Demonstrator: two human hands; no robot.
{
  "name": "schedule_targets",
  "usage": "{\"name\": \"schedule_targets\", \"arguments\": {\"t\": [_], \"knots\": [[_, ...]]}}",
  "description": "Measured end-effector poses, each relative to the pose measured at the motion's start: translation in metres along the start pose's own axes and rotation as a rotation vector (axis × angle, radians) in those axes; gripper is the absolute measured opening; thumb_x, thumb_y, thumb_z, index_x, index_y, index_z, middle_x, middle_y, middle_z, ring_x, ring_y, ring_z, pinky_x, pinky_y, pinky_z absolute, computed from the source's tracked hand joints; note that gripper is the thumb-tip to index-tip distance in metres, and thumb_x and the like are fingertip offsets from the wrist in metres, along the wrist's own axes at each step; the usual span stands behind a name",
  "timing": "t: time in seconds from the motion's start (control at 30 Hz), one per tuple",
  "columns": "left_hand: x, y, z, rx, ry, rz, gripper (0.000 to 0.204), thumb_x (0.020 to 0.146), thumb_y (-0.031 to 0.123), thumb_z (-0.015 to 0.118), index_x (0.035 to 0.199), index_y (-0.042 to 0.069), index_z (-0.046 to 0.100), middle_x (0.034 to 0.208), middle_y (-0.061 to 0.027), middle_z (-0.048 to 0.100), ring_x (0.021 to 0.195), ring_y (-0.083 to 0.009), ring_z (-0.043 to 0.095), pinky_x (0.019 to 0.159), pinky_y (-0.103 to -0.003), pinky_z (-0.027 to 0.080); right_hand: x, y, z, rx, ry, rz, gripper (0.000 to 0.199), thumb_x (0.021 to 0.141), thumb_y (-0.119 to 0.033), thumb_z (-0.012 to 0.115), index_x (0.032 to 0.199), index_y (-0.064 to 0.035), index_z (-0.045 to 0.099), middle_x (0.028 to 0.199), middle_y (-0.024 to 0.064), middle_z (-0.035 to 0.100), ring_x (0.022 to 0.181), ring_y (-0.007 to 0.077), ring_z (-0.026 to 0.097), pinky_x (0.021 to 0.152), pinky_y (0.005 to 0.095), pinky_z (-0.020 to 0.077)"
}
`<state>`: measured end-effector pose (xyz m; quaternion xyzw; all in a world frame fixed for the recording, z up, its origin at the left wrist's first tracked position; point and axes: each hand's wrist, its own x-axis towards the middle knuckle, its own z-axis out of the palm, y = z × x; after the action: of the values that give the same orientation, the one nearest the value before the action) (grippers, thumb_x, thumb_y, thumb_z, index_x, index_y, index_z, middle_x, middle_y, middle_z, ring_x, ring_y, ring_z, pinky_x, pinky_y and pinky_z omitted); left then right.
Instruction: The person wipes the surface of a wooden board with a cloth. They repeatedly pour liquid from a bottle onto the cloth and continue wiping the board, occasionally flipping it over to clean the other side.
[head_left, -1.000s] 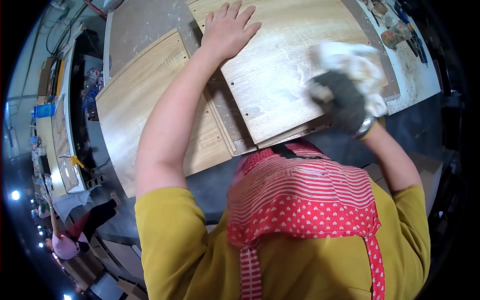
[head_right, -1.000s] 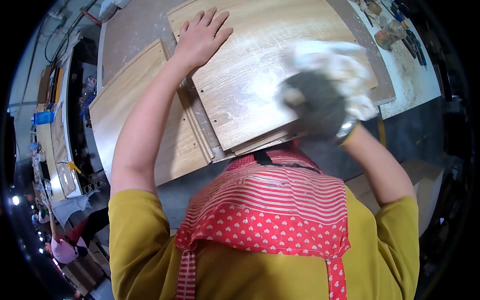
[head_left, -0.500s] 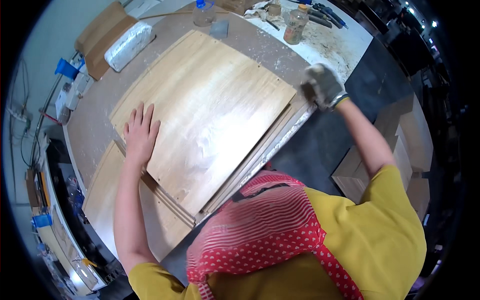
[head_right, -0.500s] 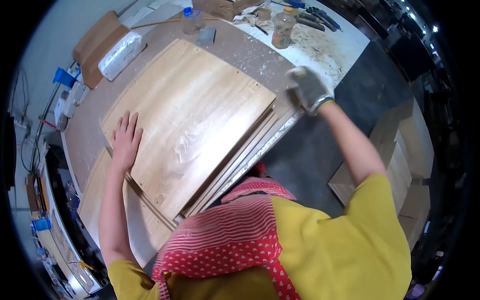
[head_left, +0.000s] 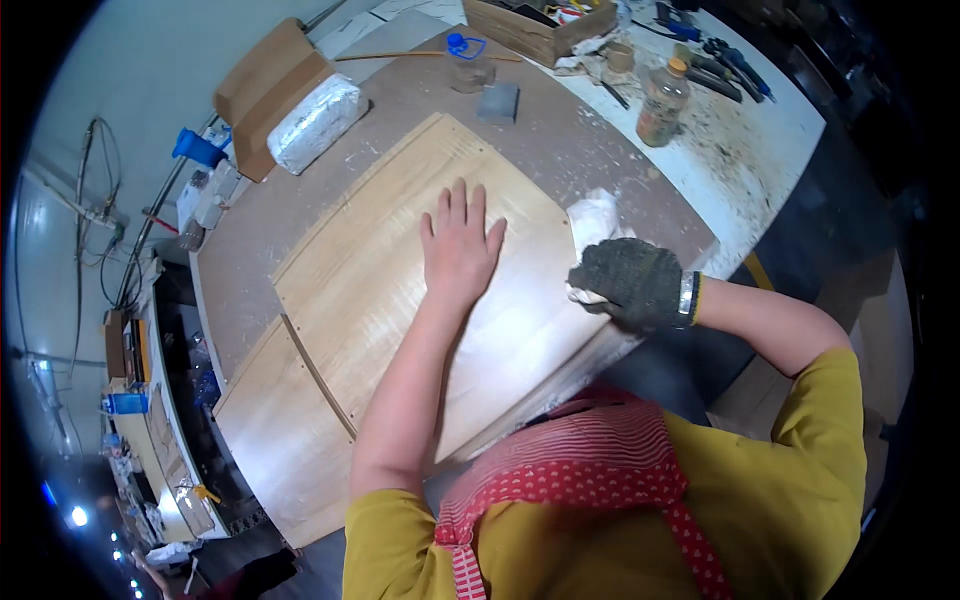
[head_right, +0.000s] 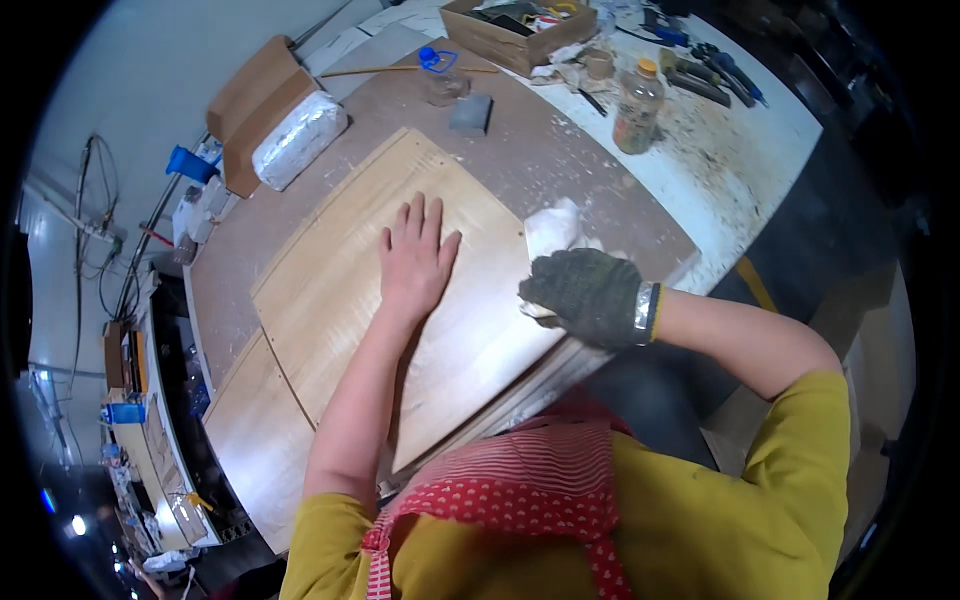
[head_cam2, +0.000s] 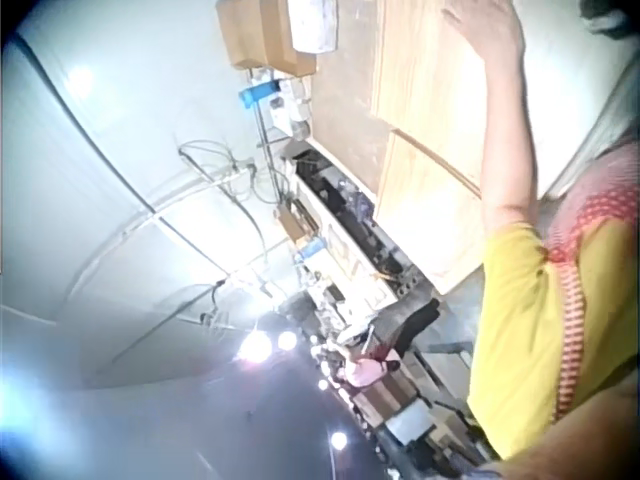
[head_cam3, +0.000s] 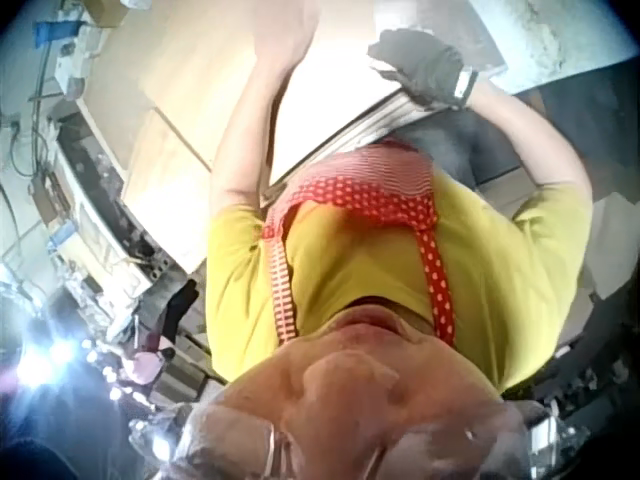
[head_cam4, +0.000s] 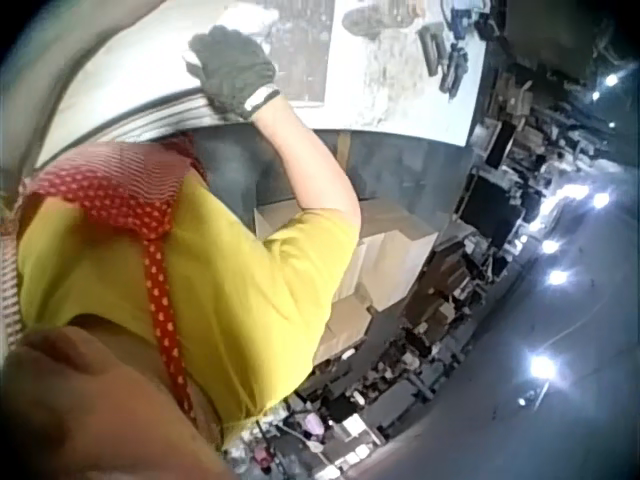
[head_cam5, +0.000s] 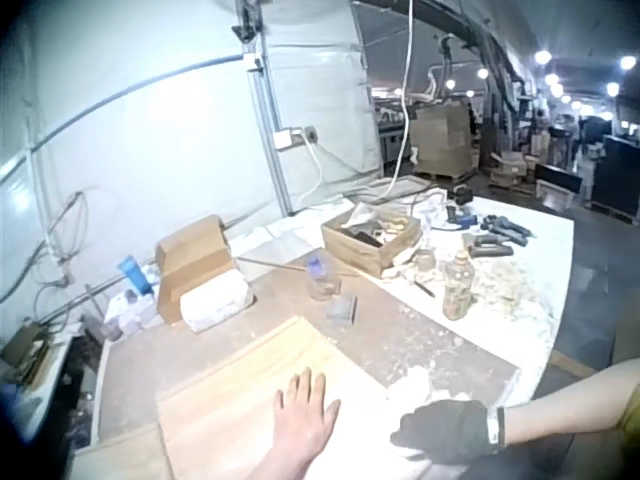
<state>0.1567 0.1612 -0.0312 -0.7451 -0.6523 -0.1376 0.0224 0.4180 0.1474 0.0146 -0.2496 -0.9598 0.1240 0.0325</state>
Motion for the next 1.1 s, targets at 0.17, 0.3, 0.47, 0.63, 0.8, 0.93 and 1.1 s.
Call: {"name": "schedule_targets", "arguments": {"t": [0.17,0.3,0.47,0.63,0.8,0.93,1.1], "knots": [[0.003,0.001,-0.006,-0.021,-0.041,-0.001,0.056,0.095,0.035,0.049,0.144,0.008,0.038,0.152,-0.0165,0.032,0.139,-0.0364,0.03,0.11,-0.055,0.025,0.162,0.073,0.022,0.105,0.486,0.151,0.033,0.091,-0.026,0.055,0.115,-0.0048,0.059,0.12,0.0198,0.059,0.108,0.036,0.059,0.095,0.0448,0.0446],[0.003,-0.002,-0.006,-0.052,-0.037,-0.019,0.057,0.094,0.035,0.051,0.143,0.008,0.04,0.15,-0.016,0.035,0.139,-0.0352,0.031,0.11,-0.054,0.025,0.236,0.095,0.022,0.156,0.406,0.19,0.043,0.094,-0.033,0.051,0.123,-0.0025,0.056,0.132,0.0223,0.054,0.123,0.0351,0.051,0.102,0.0437,0.0401],[0.003,0.002,-0.009,-0.06,-0.052,-0.028,0.056,0.093,0.035,0.052,0.141,0.007,0.041,0.149,-0.0168,0.034,0.138,-0.0354,0.031,0.109,-0.055,0.026,0.15,0.078,0.011,0.145,0.222,0.043,0.032,0.089,-0.026,0.064,0.114,-0.0058,0.06,0.119,0.0188,0.06,0.116,0.0367,0.055,0.1,0.0451,0.0419],[0.005,0.002,-0.01,-0.107,-0.045,-0.032,0.056,0.093,0.035,0.052,0.141,0.009,0.041,0.148,-0.0168,0.035,0.138,-0.0356,0.031,0.11,-0.055,0.025,0.283,0.114,0.018,0.09,0.46,0.167,0.036,0.093,-0.03,0.054,0.115,-0.0015,0.057,0.113,0.0208,0.061,0.105,0.0375,0.059,0.092,0.0459,0.0455],[0.002,-0.007,-0.011,-0.13,-0.011,-0.02,0.054,0.093,0.035,0.052,0.14,0.01,0.044,0.145,-0.0163,0.039,0.137,-0.0347,0.033,0.11,-0.055,0.026,0.326,0.092,-0.031,0.152,0.306,0.015,0.033,0.094,-0.027,0.05,0.113,-0.0012,0.057,0.114,0.0207,0.061,0.106,0.0354,0.06,0.094,0.0422,0.0456],[0.007,-0.007,-0.015,-0.212,-0.225,-0.073,0.051,0.092,0.034,0.054,0.137,0.01,0.047,0.136,-0.0171,0.046,0.132,-0.0352,0.039,0.109,-0.054,0.027,0.323,0.017,0.027,0.123,0.313,-0.339,0.029,0.088,-0.03,0.061,0.109,-0.0097,0.06,0.1,0.0132,0.066,0.095,0.0328,0.064,0.089,0.0413,0.049],[0.005,0.002,-0.013,-0.158,-0.002,0.01,0.054,0.092,0.035,0.056,0.139,0.01,0.045,0.147,-0.0157,0.038,0.135,-0.0356,0.036,0.107,-0.055,0.03,0.345,0.142,0.023,-0.112,0.402,0.071,0.034,0.091,-0.032,0.056,0.117,-0.0099,0.061,0.12,0.0161,0.062,0.11,0.0323,0.061,0.094,0.0411,0.0473]]}}
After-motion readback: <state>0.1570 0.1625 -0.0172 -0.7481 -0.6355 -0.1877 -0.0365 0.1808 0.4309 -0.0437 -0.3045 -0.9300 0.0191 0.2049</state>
